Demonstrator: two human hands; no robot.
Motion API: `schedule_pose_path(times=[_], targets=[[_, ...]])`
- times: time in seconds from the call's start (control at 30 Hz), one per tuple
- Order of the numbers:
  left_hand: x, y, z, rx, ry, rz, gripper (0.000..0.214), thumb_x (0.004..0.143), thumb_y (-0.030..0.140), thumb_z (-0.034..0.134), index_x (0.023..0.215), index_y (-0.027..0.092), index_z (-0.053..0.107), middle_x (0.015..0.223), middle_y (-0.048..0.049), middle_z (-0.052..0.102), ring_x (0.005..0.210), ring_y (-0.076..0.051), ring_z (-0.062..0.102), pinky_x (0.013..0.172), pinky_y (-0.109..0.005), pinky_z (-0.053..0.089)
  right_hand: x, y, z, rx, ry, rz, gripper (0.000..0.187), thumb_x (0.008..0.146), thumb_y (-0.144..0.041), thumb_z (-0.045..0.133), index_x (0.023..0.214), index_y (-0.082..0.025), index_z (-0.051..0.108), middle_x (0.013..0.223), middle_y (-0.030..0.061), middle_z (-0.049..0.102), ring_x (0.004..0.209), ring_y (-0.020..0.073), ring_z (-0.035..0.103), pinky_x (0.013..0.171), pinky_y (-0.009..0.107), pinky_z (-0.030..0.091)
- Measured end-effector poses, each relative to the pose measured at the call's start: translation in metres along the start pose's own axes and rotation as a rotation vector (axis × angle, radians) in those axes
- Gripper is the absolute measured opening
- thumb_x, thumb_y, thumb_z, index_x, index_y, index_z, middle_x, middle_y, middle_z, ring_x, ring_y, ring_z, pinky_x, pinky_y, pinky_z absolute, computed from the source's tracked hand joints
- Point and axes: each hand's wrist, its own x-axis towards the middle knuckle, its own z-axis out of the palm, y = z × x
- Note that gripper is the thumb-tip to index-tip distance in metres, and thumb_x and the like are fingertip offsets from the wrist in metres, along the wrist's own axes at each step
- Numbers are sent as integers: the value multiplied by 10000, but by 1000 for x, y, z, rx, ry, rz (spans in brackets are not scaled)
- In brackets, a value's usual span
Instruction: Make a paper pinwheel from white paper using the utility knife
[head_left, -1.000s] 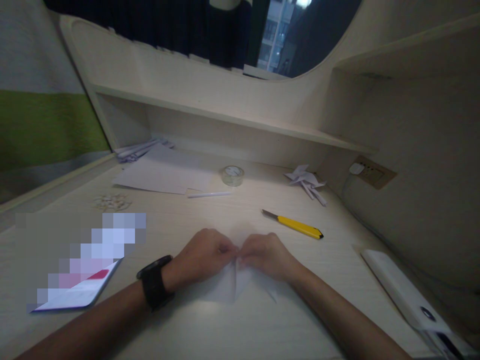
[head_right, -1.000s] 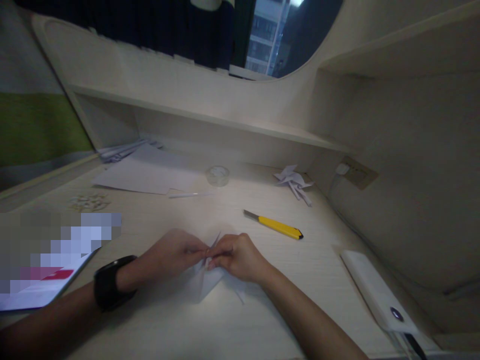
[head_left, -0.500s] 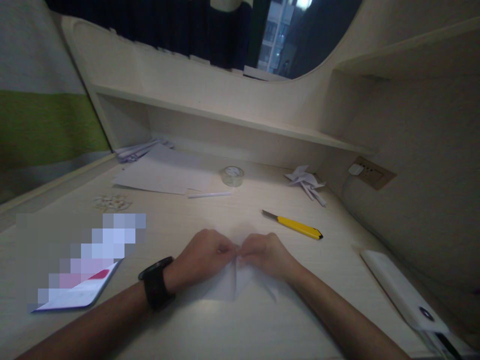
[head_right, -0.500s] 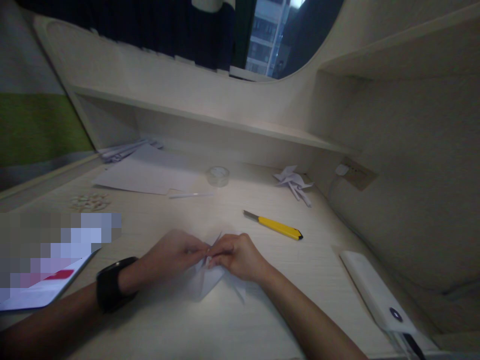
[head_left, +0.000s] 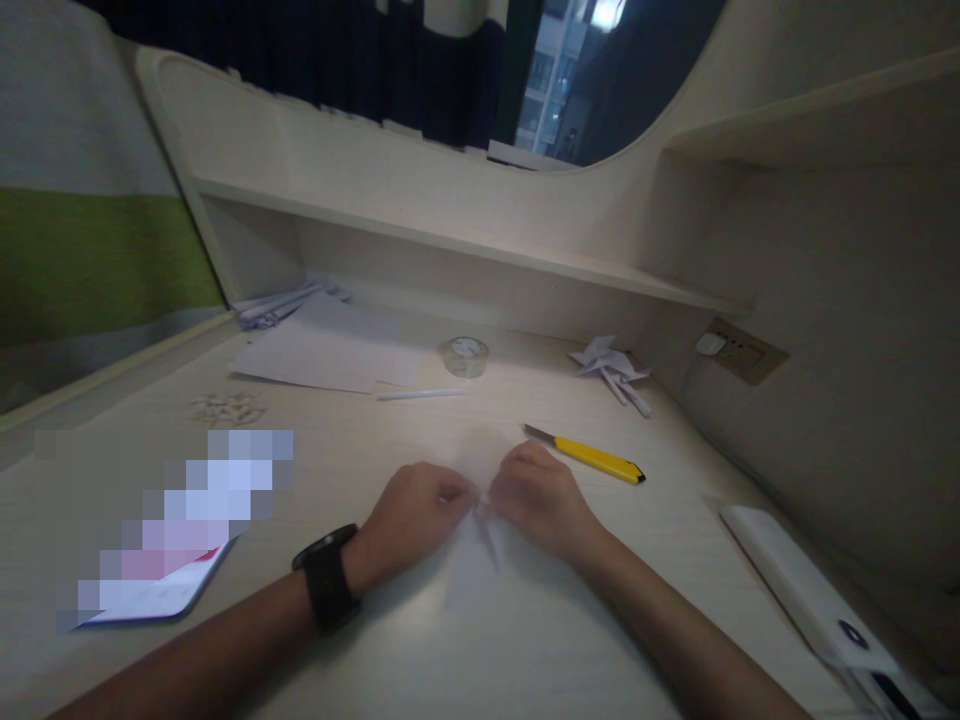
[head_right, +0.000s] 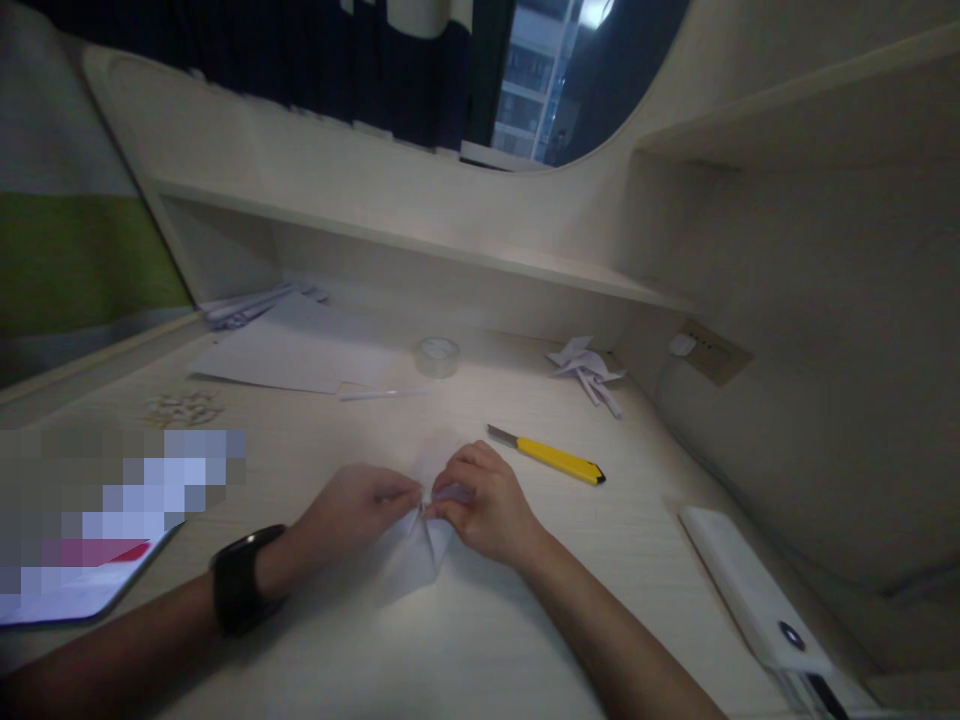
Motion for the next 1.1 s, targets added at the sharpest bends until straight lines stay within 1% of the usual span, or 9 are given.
schedule_pose_path(times=[0.1, 0.17, 0.3, 0.37, 0.47, 0.63, 0.8, 0.97, 1.1], targets=[[0, 0, -1, -26, 14, -10, 309, 858, 319, 484, 744, 178, 735, 672, -27, 691, 614, -157, 565, 589, -245, 333, -2, 0, 2, -184, 26, -113, 130, 831, -296, 642, 753, -197, 671, 745, 43, 618, 740, 176, 541, 683, 314, 395], [-1, 1, -2, -44, 22, -7, 334, 870, 328, 468, 741, 169, 732, 681, -29, 689, 627, -162, 571, 597, -245, 338, -3, -1, 2, -323, 43, -188, 130, 869, -259, 589, 797, -195, 677, 724, 44, 630, 717, 180, 523, 667, 326, 366], [-1, 1, -1, -90, 36, 6, 364, 885, 321, 425, 755, 164, 726, 683, -9, 675, 650, -166, 573, 601, -242, 343, -5, -6, 0, -548, 83, -324, 172, 910, -185, 499, 887, -168, 669, 764, 62, 661, 714, 188, 511, 648, 340, 339], [0, 1, 1, -107, 49, 3, 368, 886, 318, 412, 749, 166, 719, 694, 1, 671, 662, -168, 571, 604, -241, 347, -5, -9, -1, -630, 93, -354, 178, 910, -156, 484, 885, -160, 660, 769, 64, 662, 705, 186, 506, 638, 340, 329], [0, 0, 4, -113, 57, -13, 386, 889, 331, 400, 712, 164, 700, 676, 13, 654, 662, -170, 565, 595, -238, 348, -6, -9, 2, -718, 101, -363, 179, 914, -151, 476, 847, -159, 642, 740, 59, 644, 686, 180, 494, 626, 340, 313], [-2, 4, 3, -132, 75, -32, 373, 870, 319, 412, 705, 167, 710, 668, 23, 656, 656, -168, 570, 614, -234, 370, -7, -8, 9, -732, 128, -404, 209, 919, -139, 449, 783, -151, 607, 676, 45, 593, 651, 178, 465, 597, 338, 293], [-4, 8, 1, -168, 78, -38, 356, 854, 309, 426, 697, 174, 716, 655, 20, 660, 653, -167, 577, 616, -235, 383, -7, -7, 13, -714, 121, -386, 254, 914, -124, 434, 712, -150, 586, 640, 45, 558, 633, 181, 440, 587, 334, 302], [-4, 5, 2, -142, 78, -29, 351, 853, 289, 423, 661, 168, 692, 629, 21, 632, 628, -155, 554, 594, -229, 364, -10, -3, 14, -647, 100, -389, 169, 899, -109, 469, 803, -130, 606, 707, 55, 590, 687, 182, 473, 638, 330, 359], [-3, 3, 6, -104, 77, -33, 357, 853, 268, 414, 606, 160, 648, 593, 29, 586, 604, -143, 522, 565, -226, 333, -11, -2, 13, -657, 117, -426, 164, 907, -105, 460, 850, -135, 610, 728, 57, 606, 711, 181, 494, 645, 330, 365]])
